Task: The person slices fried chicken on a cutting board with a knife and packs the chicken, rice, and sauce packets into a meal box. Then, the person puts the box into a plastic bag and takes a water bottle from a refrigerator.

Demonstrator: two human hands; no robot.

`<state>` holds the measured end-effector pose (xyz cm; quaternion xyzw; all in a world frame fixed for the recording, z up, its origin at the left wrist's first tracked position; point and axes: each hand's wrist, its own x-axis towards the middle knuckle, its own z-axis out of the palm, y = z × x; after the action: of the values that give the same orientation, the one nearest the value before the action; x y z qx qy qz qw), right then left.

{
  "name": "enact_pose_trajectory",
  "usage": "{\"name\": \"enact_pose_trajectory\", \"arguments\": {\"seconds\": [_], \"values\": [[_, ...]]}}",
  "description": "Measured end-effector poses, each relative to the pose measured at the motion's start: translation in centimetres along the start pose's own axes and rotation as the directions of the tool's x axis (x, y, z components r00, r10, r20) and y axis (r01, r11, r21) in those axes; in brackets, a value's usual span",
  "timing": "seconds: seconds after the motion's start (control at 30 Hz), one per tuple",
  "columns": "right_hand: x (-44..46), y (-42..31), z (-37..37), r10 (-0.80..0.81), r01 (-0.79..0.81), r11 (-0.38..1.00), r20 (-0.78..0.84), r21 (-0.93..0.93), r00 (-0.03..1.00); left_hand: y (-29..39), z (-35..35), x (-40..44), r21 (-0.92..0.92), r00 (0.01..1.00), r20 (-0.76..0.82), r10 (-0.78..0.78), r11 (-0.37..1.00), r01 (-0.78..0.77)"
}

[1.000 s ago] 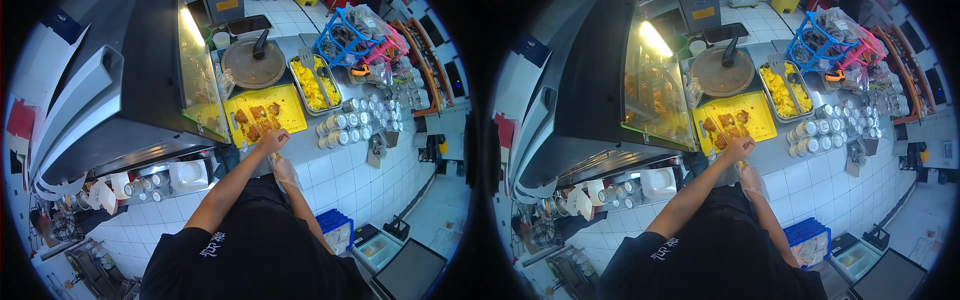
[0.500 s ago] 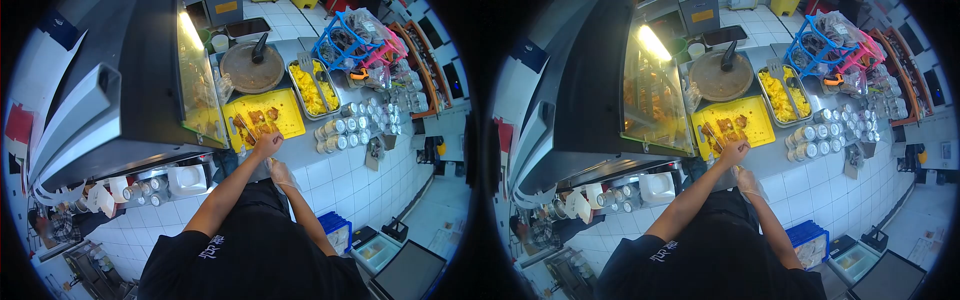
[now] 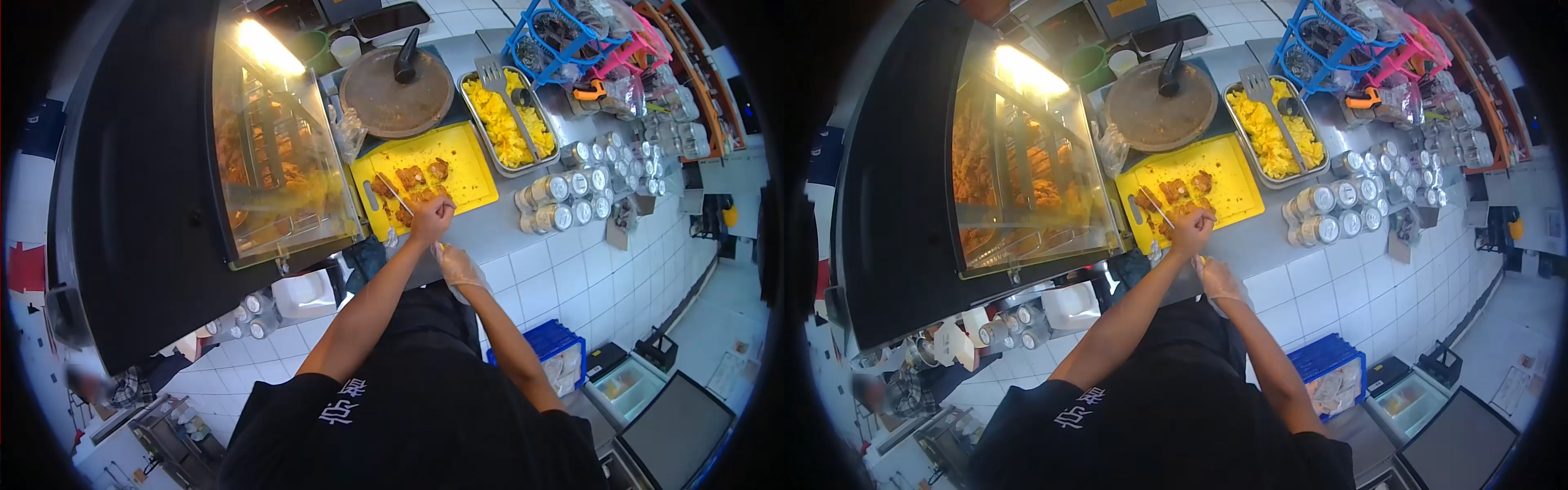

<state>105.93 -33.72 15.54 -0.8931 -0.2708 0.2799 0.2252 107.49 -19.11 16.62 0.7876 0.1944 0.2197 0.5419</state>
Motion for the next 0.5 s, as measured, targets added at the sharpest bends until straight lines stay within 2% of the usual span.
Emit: {"name": "enact_pose_trajectory", "arguments": {"seconds": [0.07, 0.1, 0.17, 0.27, 0.33, 0.4, 0.43, 0.47, 0.5], "values": [[0.2, 0.9, 0.3, -0.065, 0.065, 0.997, 0.016, -0.037, 0.998, -0.5, 0.8, -0.1, -0.004, 0.994, -0.050, 0.097, 0.995, -0.097], [0.7, 1.2, 0.2, -0.097, 0.098, 0.993, 0.014, -0.059, 0.995, -0.4, 0.6, 0.2, -0.048, 0.997, -0.067, 0.045, 0.998, -0.048], [0.3, -2.3, -4.2, 0.017, -0.016, 1.000, 0.056, -0.023, 0.998, 0.0, 0.7, 1.0, -0.146, 0.993, -0.099, -0.067, 0.988, 0.052], [-1.1, -3.9, -4.0, 0.107, -0.109, 0.994, 0.082, 0.024, 0.991, -1.0, 0.4, 0.0, 0.007, 0.998, -0.052, 0.026, 1.000, -0.026], [-0.8, -3.8, -4.3, 0.117, -0.118, 0.993, 0.033, 0.026, 0.993, 0.4, -0.1, 1.2, -0.064, 0.997, -0.073, 0.021, 0.998, -0.026], [0.5, -2.5, -4.2, 0.111, -0.115, 0.993, 0.115, 0.030, 0.987, 0.0, 0.3, 1.2, -0.125, 0.996, -0.090, -0.018, 0.992, 0.006], [0.2, -3.2, -4.3, 0.110, -0.118, 0.992, 0.170, 0.039, 0.979, -0.5, 0.3, -0.2, -0.098, 0.997, -0.075, -0.016, 0.995, 0.009], [-0.2, -3.6, -5.0, 0.197, -0.218, 0.973, 0.215, 0.076, 0.956, -0.7, 0.4, -0.8, -0.075, 0.998, -0.065, -0.002, 0.997, -0.002], [0.3, -4.3, -5.9, 0.208, -0.219, 0.974, 0.174, 0.049, 0.963, -0.8, 0.8, 0.9, -0.059, 0.997, -0.064, 0.046, 0.997, -0.050]]}}
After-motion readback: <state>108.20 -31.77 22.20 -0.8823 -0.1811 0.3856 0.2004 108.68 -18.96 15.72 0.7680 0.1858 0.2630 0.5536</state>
